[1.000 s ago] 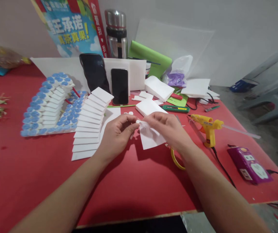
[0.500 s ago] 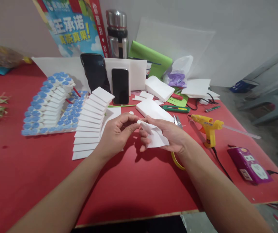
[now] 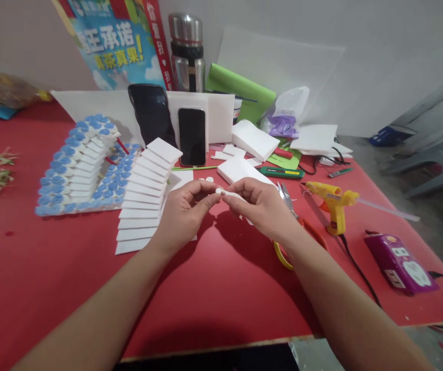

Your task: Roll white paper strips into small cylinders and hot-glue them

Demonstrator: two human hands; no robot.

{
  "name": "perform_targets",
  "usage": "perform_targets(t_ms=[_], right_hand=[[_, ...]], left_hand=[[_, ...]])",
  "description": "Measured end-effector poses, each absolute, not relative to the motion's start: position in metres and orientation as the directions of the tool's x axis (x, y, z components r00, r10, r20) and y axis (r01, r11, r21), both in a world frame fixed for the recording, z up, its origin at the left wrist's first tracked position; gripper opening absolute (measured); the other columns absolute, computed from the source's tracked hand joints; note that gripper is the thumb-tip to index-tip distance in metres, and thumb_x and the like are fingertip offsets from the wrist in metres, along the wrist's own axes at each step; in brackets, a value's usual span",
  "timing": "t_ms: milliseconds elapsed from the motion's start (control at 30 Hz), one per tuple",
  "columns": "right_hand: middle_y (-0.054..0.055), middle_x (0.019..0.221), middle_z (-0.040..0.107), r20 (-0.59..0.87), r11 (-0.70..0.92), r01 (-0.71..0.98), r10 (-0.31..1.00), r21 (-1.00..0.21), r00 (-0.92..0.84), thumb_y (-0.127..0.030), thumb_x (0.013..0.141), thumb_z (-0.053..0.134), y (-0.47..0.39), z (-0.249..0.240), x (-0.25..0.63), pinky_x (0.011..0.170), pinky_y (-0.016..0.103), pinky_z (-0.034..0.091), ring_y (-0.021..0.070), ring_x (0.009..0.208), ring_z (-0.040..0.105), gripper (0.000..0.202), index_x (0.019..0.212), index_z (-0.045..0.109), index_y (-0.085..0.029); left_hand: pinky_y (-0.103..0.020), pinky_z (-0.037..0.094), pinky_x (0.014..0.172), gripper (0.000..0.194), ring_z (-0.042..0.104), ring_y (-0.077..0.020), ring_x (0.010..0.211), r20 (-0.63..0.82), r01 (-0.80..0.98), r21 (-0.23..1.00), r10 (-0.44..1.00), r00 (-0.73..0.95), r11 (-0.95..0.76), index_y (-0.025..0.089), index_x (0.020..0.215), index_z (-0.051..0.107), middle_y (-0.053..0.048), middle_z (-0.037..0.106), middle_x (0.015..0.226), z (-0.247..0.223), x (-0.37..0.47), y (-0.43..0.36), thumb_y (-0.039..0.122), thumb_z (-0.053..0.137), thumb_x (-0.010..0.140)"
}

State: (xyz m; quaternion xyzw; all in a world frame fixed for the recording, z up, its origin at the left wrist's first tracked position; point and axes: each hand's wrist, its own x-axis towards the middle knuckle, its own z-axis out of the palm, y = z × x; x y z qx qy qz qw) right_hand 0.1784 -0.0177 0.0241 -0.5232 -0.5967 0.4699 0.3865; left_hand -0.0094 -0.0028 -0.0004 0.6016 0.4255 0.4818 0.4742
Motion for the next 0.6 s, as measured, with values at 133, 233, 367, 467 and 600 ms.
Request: perform_targets(t_ms=[133, 233, 367, 467, 600], right_hand=[[-0.002, 0.065, 0.062, 0.149, 0.168, 0.402, 0.986, -0.9, -0.078, -0.036, 0.093, 0.071, -0.023, 0.019, 0.172, 0.053, 0.026, 0.034, 0.0104, 0.056, 0.046, 0.022, 0.081, 0.068, -0.018], [-0.001, 0.064, 0.062, 0.258, 0.247, 0.447, 0.965, -0.86, -0.037, -0.029, 0.091, 0.07, -0.026, 0.015, 0.167, 0.052, 0.026, 0.034, 0.0101, 0.055, 0.045, 0.018, 0.078, 0.068, -0.018], [-0.002, 0.062, 0.061, 0.344, 0.346, 0.467, 0.934, -0.814, -0.093, -0.024, 0.092, 0.067, -0.03, 0.015, 0.166, 0.052, 0.025, 0.034, 0.0098, 0.054, 0.046, 0.013, 0.082, 0.071, -0.017], [0.0, 0.067, 0.067, 0.344, 0.391, 0.456, 0.92, -0.799, -0.187, -0.021, 0.094, 0.065, -0.03, 0.02, 0.171, 0.055, 0.025, 0.038, 0.0106, 0.057, 0.052, 0.013, 0.086, 0.073, -0.017], [0.001, 0.074, 0.071, 0.347, 0.443, 0.426, 0.893, -0.789, -0.286, -0.017, 0.094, 0.065, -0.027, 0.026, 0.18, 0.058, 0.024, 0.042, 0.0112, 0.063, 0.057, 0.012, 0.086, 0.074, -0.017]], left_hand=[[-0.03, 0.052, 0.08, 0.016, 0.067, -0.0178, 0.086, 0.148, 0.001, 0.989, 0.977, 0.153, -0.15, 0.019, 0.095, 0.075, -0.003, 0.074, 0.089, -0.004, -0.008, -0.004, 0.033, 0.079, 0.087], [-0.029, 0.052, 0.079, 0.015, 0.066, -0.0175, 0.086, 0.181, 0.009, 0.983, 0.977, 0.117, -0.183, 0.019, 0.09, 0.075, -0.003, 0.073, 0.089, -0.004, -0.007, -0.006, 0.031, 0.082, 0.084], [-0.025, 0.052, 0.066, 0.016, 0.064, -0.014, 0.073, 0.208, 0.004, 0.978, 0.971, 0.118, -0.21, 0.018, 0.087, 0.076, -0.002, 0.073, 0.083, -0.002, -0.009, -0.005, 0.029, 0.086, 0.08], [-0.023, 0.05, 0.057, 0.019, 0.061, -0.0108, 0.061, 0.201, -0.038, 0.98, 0.966, 0.165, -0.197, 0.017, 0.083, 0.077, -0.001, 0.071, 0.079, 0.003, -0.012, -0.002, 0.028, 0.09, 0.075], [-0.022, 0.051, 0.053, 0.022, 0.061, -0.0101, 0.057, 0.176, -0.088, 0.983, 0.957, 0.232, -0.16, 0.015, 0.076, 0.076, 0.0, 0.068, 0.071, 0.011, -0.015, 0.0, 0.027, 0.093, 0.07]])
